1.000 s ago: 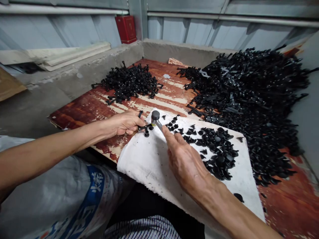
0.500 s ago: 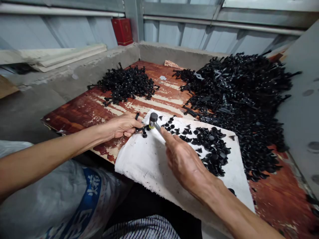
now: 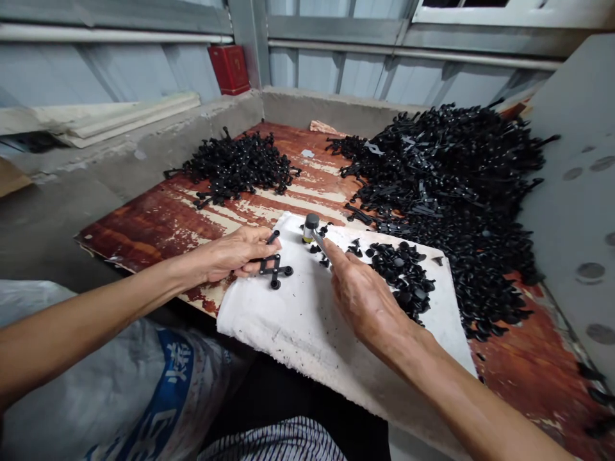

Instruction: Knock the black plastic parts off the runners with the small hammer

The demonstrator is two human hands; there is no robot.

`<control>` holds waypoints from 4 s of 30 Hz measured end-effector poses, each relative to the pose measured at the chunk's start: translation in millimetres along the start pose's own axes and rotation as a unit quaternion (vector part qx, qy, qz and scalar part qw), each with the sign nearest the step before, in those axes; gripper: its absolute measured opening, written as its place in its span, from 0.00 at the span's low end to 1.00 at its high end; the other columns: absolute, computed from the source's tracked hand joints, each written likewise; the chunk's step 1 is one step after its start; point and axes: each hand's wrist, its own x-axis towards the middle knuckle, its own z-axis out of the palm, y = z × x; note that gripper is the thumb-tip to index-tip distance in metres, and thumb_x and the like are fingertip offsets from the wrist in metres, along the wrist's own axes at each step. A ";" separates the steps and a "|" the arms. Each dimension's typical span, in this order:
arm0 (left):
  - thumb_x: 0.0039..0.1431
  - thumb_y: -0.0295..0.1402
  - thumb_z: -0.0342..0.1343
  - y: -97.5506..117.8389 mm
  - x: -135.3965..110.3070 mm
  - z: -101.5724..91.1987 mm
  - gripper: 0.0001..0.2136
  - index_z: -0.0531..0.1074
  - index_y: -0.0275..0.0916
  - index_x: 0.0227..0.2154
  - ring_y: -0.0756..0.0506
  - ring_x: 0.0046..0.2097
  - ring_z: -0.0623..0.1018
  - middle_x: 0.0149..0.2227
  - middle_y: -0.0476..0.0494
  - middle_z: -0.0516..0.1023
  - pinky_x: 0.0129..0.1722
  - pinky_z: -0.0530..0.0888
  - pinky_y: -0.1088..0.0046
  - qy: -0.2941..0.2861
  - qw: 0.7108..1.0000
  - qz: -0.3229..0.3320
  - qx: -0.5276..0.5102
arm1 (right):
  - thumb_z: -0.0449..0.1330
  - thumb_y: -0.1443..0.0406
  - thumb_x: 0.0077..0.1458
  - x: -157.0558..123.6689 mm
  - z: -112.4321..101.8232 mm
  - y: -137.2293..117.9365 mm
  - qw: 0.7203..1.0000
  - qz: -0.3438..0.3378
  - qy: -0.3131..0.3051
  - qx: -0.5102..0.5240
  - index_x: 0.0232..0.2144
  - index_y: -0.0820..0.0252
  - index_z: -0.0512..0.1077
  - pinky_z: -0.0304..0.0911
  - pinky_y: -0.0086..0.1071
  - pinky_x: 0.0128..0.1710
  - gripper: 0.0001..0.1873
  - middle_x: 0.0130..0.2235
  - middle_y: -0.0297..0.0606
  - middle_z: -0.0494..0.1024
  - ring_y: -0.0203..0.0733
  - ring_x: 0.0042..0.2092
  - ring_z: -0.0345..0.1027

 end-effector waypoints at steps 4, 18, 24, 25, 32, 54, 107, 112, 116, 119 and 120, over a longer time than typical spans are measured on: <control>0.66 0.25 0.50 3.4 3.2 2.8 0.10 0.63 0.36 0.27 0.61 0.12 0.55 0.20 0.54 0.69 0.12 0.48 0.84 -0.021 0.999 0.012 0.041 | 0.50 0.71 0.53 15.7 -2.3 -6.9 1.000 0.017 -0.017 0.019 0.56 0.64 0.72 0.60 0.31 0.24 0.28 0.21 0.32 0.70 0.38 0.22 0.62; 0.64 0.23 0.51 18.9 32.9 8.5 0.12 0.60 0.38 0.25 0.59 0.13 0.58 0.17 0.56 0.68 0.13 0.50 0.84 -0.048 0.991 0.068 0.102 | 0.62 0.49 0.55 -49.7 -4.4 -39.7 0.839 0.307 0.090 0.441 0.58 0.51 0.68 0.57 0.27 0.13 0.31 0.28 0.30 0.72 0.32 0.18 0.59; 0.63 0.23 0.51 15.6 39.5 9.7 0.15 0.60 0.37 0.20 0.59 0.14 0.58 0.16 0.55 0.67 0.14 0.51 0.83 -0.041 0.984 0.091 0.147 | 0.66 0.46 0.48 -61.9 3.2 -43.2 0.794 0.356 0.091 0.484 0.58 0.52 0.68 0.56 0.26 0.12 0.38 0.25 0.30 0.72 0.33 0.17 0.58; 0.63 0.24 0.52 14.7 40.7 9.2 0.15 0.60 0.37 0.20 0.59 0.14 0.58 0.16 0.55 0.67 0.14 0.51 0.83 -0.041 0.983 0.093 0.153 | 0.67 0.46 0.47 -62.4 4.6 -43.1 0.785 0.363 0.090 0.493 0.58 0.52 0.68 0.56 0.26 0.11 0.39 0.25 0.29 0.72 0.33 0.17 0.58; 0.62 0.27 0.52 8.5 47.1 7.4 0.14 0.62 0.38 0.21 0.59 0.14 0.57 0.17 0.54 0.68 0.14 0.50 0.81 -0.039 0.981 0.097 0.166 | 0.65 0.50 0.53 -72.7 19.5 -36.0 0.759 0.360 0.108 0.532 0.61 0.45 0.66 0.56 0.24 0.09 0.34 0.27 0.29 0.72 0.31 0.17 0.57; 0.60 0.29 0.53 10.3 47.9 10.1 0.12 0.64 0.37 0.21 0.58 0.15 0.57 0.17 0.54 0.67 0.15 0.51 0.81 -0.036 0.979 0.100 0.173 | 0.65 0.49 0.52 -72.5 19.6 -34.3 0.746 0.372 0.094 0.544 0.60 0.46 0.67 0.56 0.23 0.08 0.35 0.27 0.29 0.71 0.30 0.17 0.57; 0.56 0.28 0.54 17.9 53.7 4.2 0.15 0.63 0.38 0.14 0.55 0.14 0.57 0.11 0.56 0.57 0.15 0.50 0.76 -0.009 0.950 0.100 0.296 | 0.47 0.71 0.56 1.3 3.5 -4.6 0.997 -0.030 0.070 0.023 0.65 0.63 0.62 0.69 0.38 0.30 0.33 0.30 0.40 0.76 0.44 0.27 0.67; 0.57 0.30 0.53 18.3 52.6 4.6 0.16 0.62 0.39 0.14 0.55 0.14 0.57 0.11 0.56 0.57 0.16 0.49 0.75 -0.006 0.948 0.093 0.304 | 0.48 0.70 0.56 4.8 -0.7 -9.0 0.998 0.006 0.027 0.062 0.62 0.65 0.64 0.62 0.33 0.24 0.31 0.26 0.36 0.72 0.40 0.24 0.62; 0.55 0.31 0.54 17.4 50.0 1.4 0.15 0.63 0.38 0.15 0.55 0.16 0.57 0.13 0.55 0.58 0.17 0.50 0.76 -0.028 0.943 0.117 0.312 | 0.50 0.68 0.57 13.2 -11.5 -13.6 0.987 0.064 0.023 0.146 0.51 0.64 0.71 0.53 0.29 0.20 0.21 0.21 0.28 0.64 0.34 0.20 0.53; 0.55 0.34 0.53 17.7 40.8 4.2 0.13 0.64 0.37 0.17 0.54 0.19 0.60 0.17 0.54 0.63 0.19 0.54 0.77 -0.103 0.934 0.152 0.305 | 0.55 0.63 0.56 16.3 -11.9 -15.2 0.942 0.162 0.021 0.294 0.41 0.60 0.70 0.52 0.28 0.18 0.11 0.21 0.25 0.63 0.32 0.19 0.54; 0.55 0.34 0.52 17.8 36.0 6.9 0.12 0.64 0.38 0.18 0.54 0.20 0.60 0.18 0.53 0.65 0.20 0.55 0.77 -0.133 0.929 0.161 0.304 | 0.57 0.61 0.55 16.0 -9.6 -15.7 0.929 0.178 0.008 0.325 0.37 0.59 0.69 0.51 0.27 0.17 0.09 0.20 0.24 0.62 0.32 0.18 0.53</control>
